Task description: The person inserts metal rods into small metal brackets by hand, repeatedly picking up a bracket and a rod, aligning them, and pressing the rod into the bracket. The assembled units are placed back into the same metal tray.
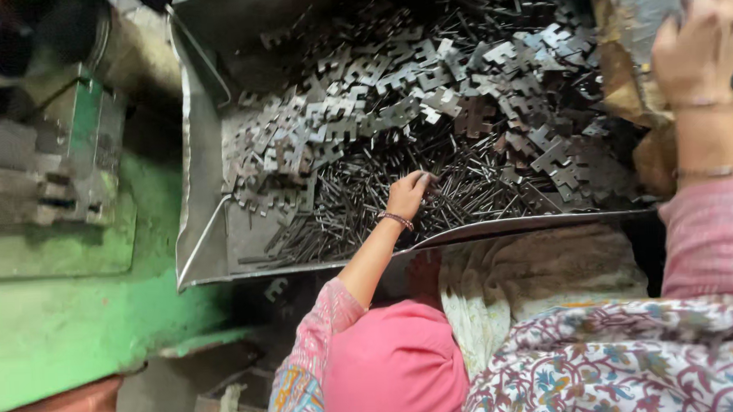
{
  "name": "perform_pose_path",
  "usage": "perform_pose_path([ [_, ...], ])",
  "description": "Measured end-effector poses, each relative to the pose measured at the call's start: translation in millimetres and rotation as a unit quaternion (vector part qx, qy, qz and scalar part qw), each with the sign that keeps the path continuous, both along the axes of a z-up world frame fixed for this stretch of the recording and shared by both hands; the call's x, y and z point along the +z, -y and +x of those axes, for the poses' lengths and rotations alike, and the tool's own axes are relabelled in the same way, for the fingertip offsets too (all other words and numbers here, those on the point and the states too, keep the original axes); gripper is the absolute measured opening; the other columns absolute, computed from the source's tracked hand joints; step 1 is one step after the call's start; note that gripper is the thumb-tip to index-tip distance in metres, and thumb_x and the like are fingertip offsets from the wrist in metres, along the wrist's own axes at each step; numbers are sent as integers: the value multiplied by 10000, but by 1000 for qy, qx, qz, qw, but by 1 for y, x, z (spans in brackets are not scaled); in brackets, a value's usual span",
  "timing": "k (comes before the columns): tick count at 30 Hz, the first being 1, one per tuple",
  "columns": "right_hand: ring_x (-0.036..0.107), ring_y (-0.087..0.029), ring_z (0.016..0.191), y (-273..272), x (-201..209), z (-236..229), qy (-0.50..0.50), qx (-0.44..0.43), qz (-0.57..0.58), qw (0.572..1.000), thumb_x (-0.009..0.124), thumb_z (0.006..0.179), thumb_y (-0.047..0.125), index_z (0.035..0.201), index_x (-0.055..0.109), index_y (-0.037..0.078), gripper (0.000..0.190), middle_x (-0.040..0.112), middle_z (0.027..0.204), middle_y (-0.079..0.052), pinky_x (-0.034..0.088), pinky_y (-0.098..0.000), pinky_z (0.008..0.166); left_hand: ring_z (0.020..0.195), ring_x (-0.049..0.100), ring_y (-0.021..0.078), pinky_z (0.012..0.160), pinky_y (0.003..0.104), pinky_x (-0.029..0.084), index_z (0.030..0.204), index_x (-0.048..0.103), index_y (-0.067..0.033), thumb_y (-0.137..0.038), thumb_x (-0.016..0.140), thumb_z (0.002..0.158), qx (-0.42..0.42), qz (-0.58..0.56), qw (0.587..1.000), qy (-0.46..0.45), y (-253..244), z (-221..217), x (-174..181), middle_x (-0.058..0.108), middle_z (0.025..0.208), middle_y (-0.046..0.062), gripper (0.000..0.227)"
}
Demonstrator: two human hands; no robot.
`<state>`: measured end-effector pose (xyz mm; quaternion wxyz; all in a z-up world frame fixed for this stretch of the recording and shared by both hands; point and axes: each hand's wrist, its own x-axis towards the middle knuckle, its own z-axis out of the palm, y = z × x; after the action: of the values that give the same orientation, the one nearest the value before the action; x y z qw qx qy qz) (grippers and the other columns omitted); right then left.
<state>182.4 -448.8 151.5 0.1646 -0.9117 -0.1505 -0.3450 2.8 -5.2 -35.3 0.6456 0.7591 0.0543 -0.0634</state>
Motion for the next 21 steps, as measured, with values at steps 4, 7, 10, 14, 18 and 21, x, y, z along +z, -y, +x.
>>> perform_pose_path([
  [4, 623, -388, 1235, -127, -14, -147, -149, 209, 84, 963, 656, 908, -55, 1194, 711, 9, 298, 657, 1308, -199, 516, -441, 1105, 897, 735, 327, 786, 420, 585, 1056, 773, -92, -263, 646, 960, 29, 223, 968, 113, -7, 2, 9, 777, 965, 155, 234],
  [7, 665, -337, 1115, -187, -38, -205, -280, 197, 55, 938, 665, 906, 107, 1196, 737, 103, 299, 696, 1272, -123, 541, -422, 926, 918, 729, 349, 818, 452, 585, 1058, 756, -157, -311, 622, 924, -8, 269, 961, 56, -27, -8, 28, 758, 955, 153, 244],
  [10, 686, -282, 1050, -197, -56, -223, -293, 140, 13, 946, 634, 950, 215, 1186, 745, 144, 270, 719, 1209, -41, 558, -411, 820, 913, 710, 367, 786, 481, 571, 1052, 741, -171, -273, 614, 916, 13, 380, 925, 25, -64, -16, 37, 757, 987, 132, 213],
  [14, 701, -256, 1009, -189, -72, -222, -260, 127, -19, 957, 630, 947, 231, 1145, 757, 171, 243, 731, 1144, -16, 564, -404, 784, 919, 713, 358, 813, 485, 569, 973, 771, -183, -145, 596, 861, 70, 435, 896, -59, -138, -12, 19, 748, 970, 143, 210],
  [18, 704, -248, 975, -193, -82, -217, -251, 111, -32, 961, 635, 939, 210, 1122, 766, 181, 227, 739, 1108, 0, 563, -402, 765, 980, 719, 379, 779, 492, 608, 1060, 672, -60, -143, 633, 883, 131, 623, 768, -70, -178, 25, -27, 720, 1058, 182, 199],
  [21, 706, -246, 967, -196, -85, -219, -241, 104, -38, 964, 635, 933, 200, 1109, 767, 182, 221, 742, 1092, 1, 560, -402, 749, 968, 710, 366, 756, 563, 593, 1162, 596, -121, -184, 565, 967, 161, 665, 697, -215, -204, 26, -58, 705, 1061, 152, 208],
])
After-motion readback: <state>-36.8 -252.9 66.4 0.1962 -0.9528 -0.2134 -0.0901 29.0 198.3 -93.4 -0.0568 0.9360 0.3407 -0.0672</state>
